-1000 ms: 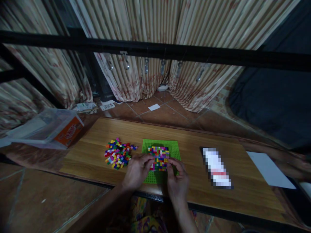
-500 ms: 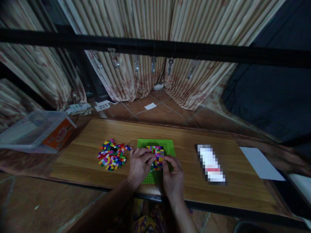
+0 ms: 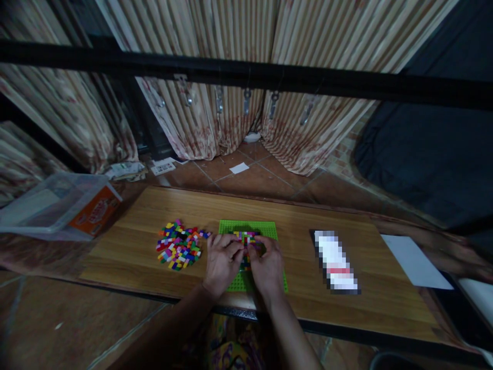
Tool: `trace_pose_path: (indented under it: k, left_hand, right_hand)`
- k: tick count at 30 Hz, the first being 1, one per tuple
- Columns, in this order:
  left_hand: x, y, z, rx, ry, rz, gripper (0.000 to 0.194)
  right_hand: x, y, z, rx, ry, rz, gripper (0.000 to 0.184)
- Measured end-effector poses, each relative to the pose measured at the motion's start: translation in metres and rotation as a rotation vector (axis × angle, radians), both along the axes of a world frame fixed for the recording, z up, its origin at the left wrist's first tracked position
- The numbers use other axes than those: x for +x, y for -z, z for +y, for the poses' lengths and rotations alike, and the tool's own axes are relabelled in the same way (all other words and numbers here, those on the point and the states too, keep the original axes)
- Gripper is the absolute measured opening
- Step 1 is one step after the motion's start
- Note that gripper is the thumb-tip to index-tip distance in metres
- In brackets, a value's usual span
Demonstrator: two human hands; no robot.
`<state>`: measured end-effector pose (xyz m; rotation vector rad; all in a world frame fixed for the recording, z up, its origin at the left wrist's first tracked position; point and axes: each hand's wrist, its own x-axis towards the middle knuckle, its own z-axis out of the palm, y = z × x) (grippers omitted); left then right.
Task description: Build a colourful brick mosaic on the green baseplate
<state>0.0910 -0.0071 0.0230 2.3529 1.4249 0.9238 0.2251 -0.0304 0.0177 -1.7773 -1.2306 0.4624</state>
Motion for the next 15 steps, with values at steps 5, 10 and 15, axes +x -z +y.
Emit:
trace_pose_path:
  k: [5, 10, 15]
  left_hand:
    - [0.0016, 0.0008, -0.0017, 0.012, 0.011, 0.018, 0.013]
    - [0.0031, -0.0012, -0.0044, 0.016, 0.016, 0.023, 0.015]
    - [0.0051, 0.0003, -0.0059, 0.016, 0.005, 0.012, 0.016]
  right_hand:
    - [-0.0009, -0.0014, 0.0029, -0.028, 0.011, 0.007, 0.032]
    - [-0.002, -0.0042, 0.0033, -0.047, 0.002, 0.027, 0.032]
    - [-0.0029, -0.0036, 0.0039, -0.038, 0.008, 0.036, 0.032]
